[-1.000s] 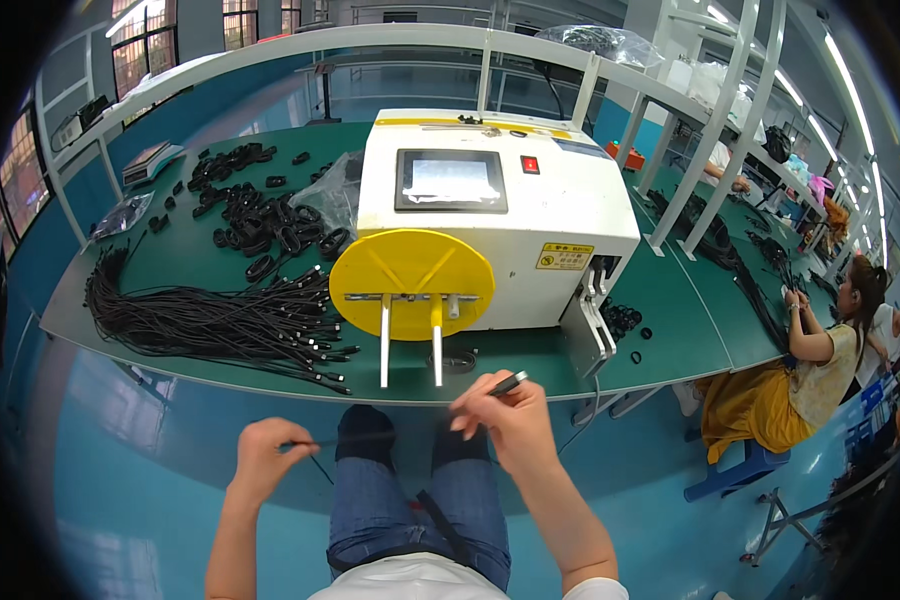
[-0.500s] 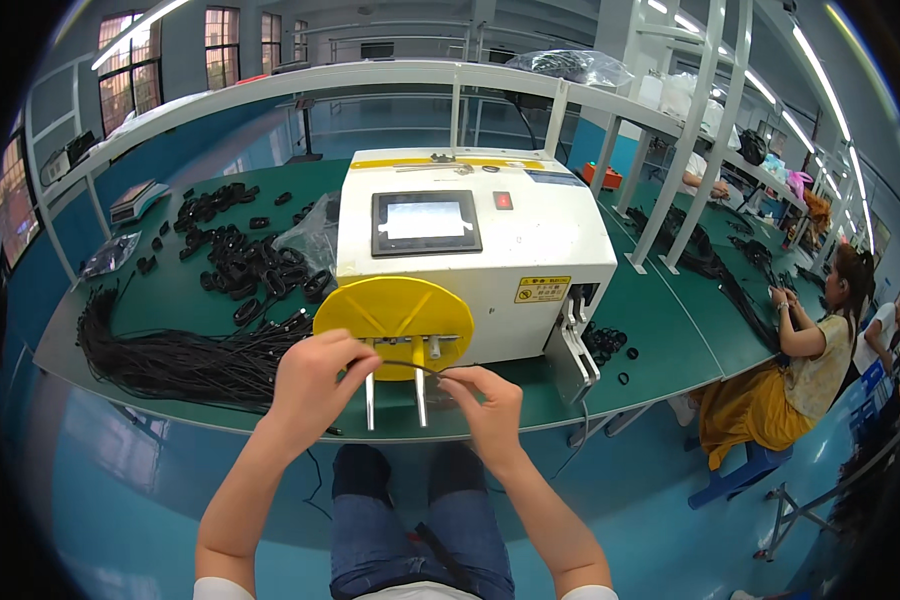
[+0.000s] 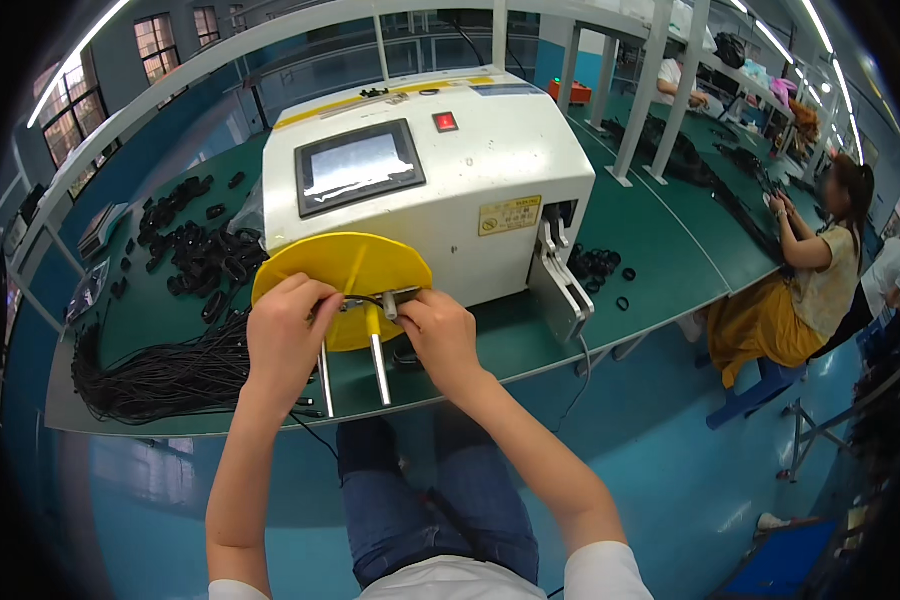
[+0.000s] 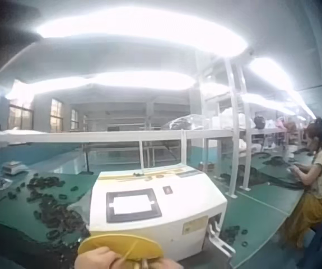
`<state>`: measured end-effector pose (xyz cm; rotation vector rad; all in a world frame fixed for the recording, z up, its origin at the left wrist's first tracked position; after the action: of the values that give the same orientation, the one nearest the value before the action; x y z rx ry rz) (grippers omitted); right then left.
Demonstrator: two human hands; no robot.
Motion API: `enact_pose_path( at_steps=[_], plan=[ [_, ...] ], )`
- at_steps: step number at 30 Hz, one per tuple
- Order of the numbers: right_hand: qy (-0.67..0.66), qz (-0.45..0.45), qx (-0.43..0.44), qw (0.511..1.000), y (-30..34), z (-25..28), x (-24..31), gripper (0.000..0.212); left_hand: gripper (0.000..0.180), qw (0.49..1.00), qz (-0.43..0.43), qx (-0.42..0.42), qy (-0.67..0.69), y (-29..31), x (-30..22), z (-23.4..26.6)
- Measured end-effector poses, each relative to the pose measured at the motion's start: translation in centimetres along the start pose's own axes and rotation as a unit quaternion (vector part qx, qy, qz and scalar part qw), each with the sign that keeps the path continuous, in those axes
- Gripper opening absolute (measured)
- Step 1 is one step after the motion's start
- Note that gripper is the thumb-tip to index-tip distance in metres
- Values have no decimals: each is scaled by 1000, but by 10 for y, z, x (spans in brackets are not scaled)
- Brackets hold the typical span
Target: The person winds and binds black cables using a specialized cable winding machine.
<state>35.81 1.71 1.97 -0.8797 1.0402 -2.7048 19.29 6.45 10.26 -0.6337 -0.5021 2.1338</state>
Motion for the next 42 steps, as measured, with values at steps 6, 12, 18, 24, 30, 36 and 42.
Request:
enact_pose_path(
  at_steps=[6, 12, 18, 24, 30, 36, 42],
  plan=[
    [14, -15, 15, 1000, -2, -2, 3, 10, 11, 1000, 13, 5, -4, 0, 7, -1],
    [45, -22, 23, 998, -3, 3, 7, 8, 9, 995, 23, 9, 95, 19, 23, 9],
    [42, -21, 32, 998, -4, 3, 10, 8, 7, 956, 136, 31, 259, 75, 71, 10],
    [67, -28, 45, 996, -6, 3, 10, 8, 9, 917, 163, 24, 364, 95, 109, -10],
    [65, -25, 49, 996, -5, 3, 9, 9, 6, 901, 190, 26, 390, 97, 108, -13],
    [-4, -1, 25, 1000, -2, 15, 9, 8, 6, 909, 185, 22, 373, 98, 107, -14],
    [-42, -28, 12, 999, 0, 38, 6, 7, 6, 906, 189, 24, 377, 99, 110, -15]
  ],
)
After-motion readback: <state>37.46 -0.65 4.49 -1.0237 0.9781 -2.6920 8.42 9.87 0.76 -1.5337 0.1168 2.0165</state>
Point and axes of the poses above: each hand's wrist, its own y-axis away from the middle knuckle, its own z-axis out of the back of the hand, x = y × z, the point moved 2 cm from there along -y, towards the middle knuckle, and after that the axes turned 9 degrees about x, right-handed, at the moved point
